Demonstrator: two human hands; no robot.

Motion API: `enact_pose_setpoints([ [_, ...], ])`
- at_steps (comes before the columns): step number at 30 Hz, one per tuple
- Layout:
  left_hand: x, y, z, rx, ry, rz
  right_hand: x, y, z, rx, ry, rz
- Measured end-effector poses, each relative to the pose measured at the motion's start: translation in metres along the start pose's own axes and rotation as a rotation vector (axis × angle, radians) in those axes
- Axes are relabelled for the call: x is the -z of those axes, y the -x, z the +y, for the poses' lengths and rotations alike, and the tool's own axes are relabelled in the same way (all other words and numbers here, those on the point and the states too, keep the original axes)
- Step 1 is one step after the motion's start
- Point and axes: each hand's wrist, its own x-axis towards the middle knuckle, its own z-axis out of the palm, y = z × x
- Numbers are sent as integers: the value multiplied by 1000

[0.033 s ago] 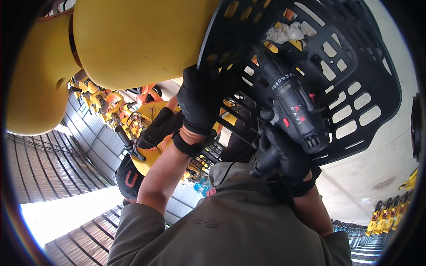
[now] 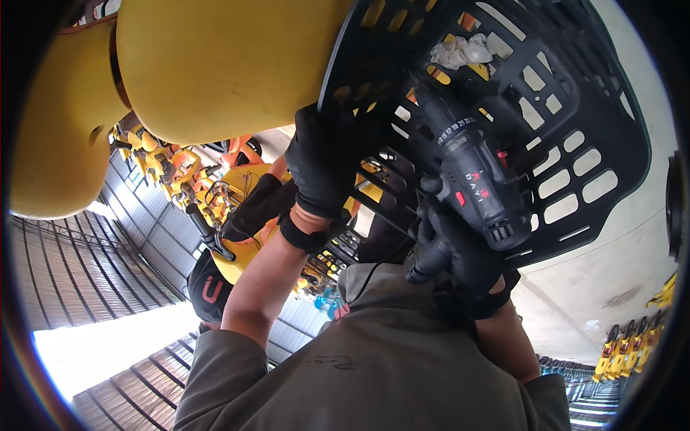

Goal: The person opens the seat compartment of a yellow electric scooter, removes a black plastic cover, and places it on the front basket. Then, using a cordless drill, the person fastens the basket to the scooter frame by driving screws into the mounting points.

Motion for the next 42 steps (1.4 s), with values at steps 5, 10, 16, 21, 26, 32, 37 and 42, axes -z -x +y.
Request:
enact_pose_setpoints([
  [5, -2, -2, -1, 45, 135, 4, -1, 1, 2, -9, -126, -26],
  [10, -4, -4, -1, 126, 401, -18, -18, -1, 7, 32, -449, -90],
  [16, -2, -5, -3, -99, 117, 33, -44, 0, 16, 188, -672, -95],
  [21, 2, -7, -4, -127, 106, -1, -51, -5, 29, 292, -797, -180],
  [26, 4, -5, -1, -126, 122, -17, -48, -12, 45, 417, -812, -149],
  [32, 3, -5, 1, -183, 200, -9, -41, -14, 49, 420, -783, -177],
  [37, 1, -3, -7, -155, 173, -33, -41, -18, 54, 419, -790, -145],
  [42, -3, -6, -14, -228, 111, 32, -41, -17, 54, 386, -798, -133],
])
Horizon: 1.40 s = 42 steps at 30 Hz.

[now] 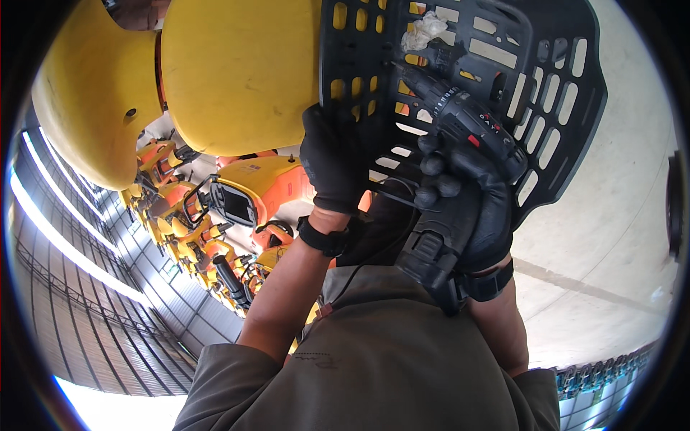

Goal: The person opens the seat compartment of a yellow electric scooter, removes a black plastic cover, and places it on the front basket. Then, using a cordless drill, the person fastens the basket to the scooter frame by driving screws into the mounting points.

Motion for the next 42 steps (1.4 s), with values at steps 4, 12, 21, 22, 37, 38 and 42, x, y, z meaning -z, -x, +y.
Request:
enact_pose_setpoints([
  [4, 0, 2, -1, -7, -5, 14, -4, 2, 1, 8, 18, 25],
  [12, 2, 3, -1, 93, 40, -60, -4, 1, 0, -9, 30, 2],
  [21, -2, 4, -11, 188, 208, -69, 2, 0, -12, -31, 270, -30],
  [22, -2, 4, -11, 168, 175, -71, 3, 0, -14, -40, 297, -25],
  [37, 3, 3, 2, 79, 8, -39, 12, 1, -19, -62, 233, -21],
  [38, 3, 2, 2, 78, 10, -41, 11, 1, -19, -70, 213, -21],
  [42, 3, 3, 2, 95, 45, -42, 9, 8, -21, -75, 177, -62],
])
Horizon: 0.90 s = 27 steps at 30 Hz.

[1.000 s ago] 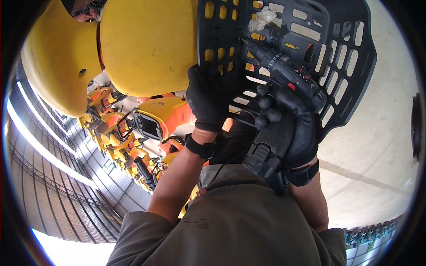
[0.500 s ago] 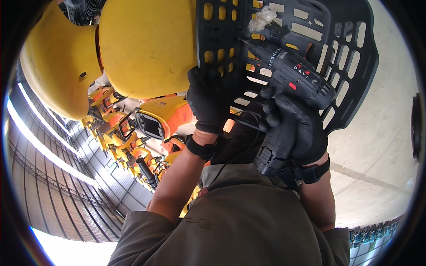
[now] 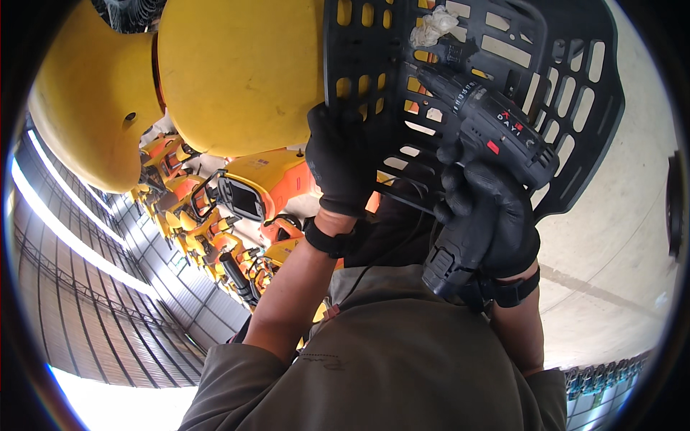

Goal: The person opens the seat compartment of a yellow electric scooter, removes a black plastic cover, and places it on the front basket. Then, using a cordless drill, the person fastens the basket to the scooter frame by driving screws into the mounting points.

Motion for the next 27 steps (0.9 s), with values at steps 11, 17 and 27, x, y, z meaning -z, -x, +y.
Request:
enact_pose_setpoints([
  [11, 22, 2, 23, -214, -388, -134, -1, 23, 1, -20, 154, 8],
  [17, 49, -11, 60, -626, -344, -330, -3, 47, -3, -94, 240, -24],
  [27, 36, -44, 78, -704, -190, -1132, 9, 91, -20, -400, 313, -76],
])
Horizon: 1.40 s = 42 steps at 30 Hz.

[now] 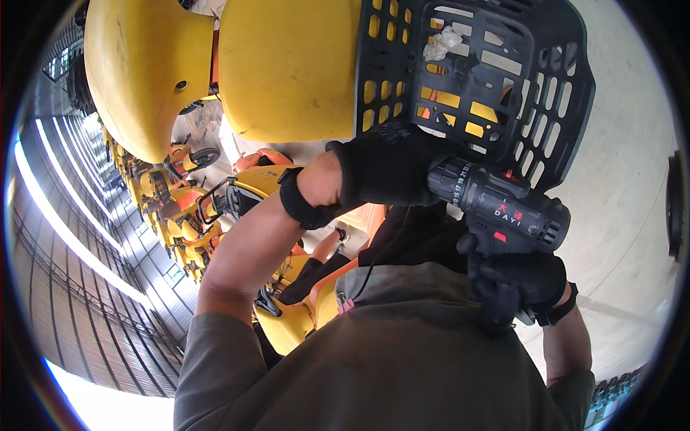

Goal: The person opens the seat compartment of a yellow electric scooter, removes a black plastic cover, and places it on the front basket. Then, using a cordless drill, the person fastens the basket to the scooter frame by driving screws into the mounting points.

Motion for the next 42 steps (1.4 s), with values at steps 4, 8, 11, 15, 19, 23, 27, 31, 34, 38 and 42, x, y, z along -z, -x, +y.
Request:
enact_pose_setpoints([
  [4, -25, -6, -2, 19, -158, 186, 5, -1, 3, 55, 22, 15],
  [8, -43, -10, -7, 107, -298, 337, 4, -3, 9, 131, 34, 35],
  [11, -48, -15, -9, 80, -389, 400, 3, -3, 9, 110, -9, 40],
  [15, -51, -21, -10, -4, -441, 549, -4, -4, 5, 144, -21, 52],
  [19, -50, -29, -17, -29, -570, 658, -16, -9, 6, 182, -147, 72],
  [23, -46, -37, -20, -11, -577, 732, -25, -25, 9, 280, -303, -58],
  [27, -39, -9, -11, 112, -542, 836, -28, -34, 3, 392, -225, 47],
  [31, -24, 43, -16, 509, -167, 824, -24, -50, -8, 458, -194, 95],
  [34, -27, 50, -33, 616, -207, 706, -16, -68, -12, 462, -173, 70],
  [38, -40, 43, -51, 678, -299, 627, -5, -88, -13, 464, -256, -6],
  [42, -52, 41, -56, 575, -336, 679, 1, -96, -14, 447, -233, 84],
])
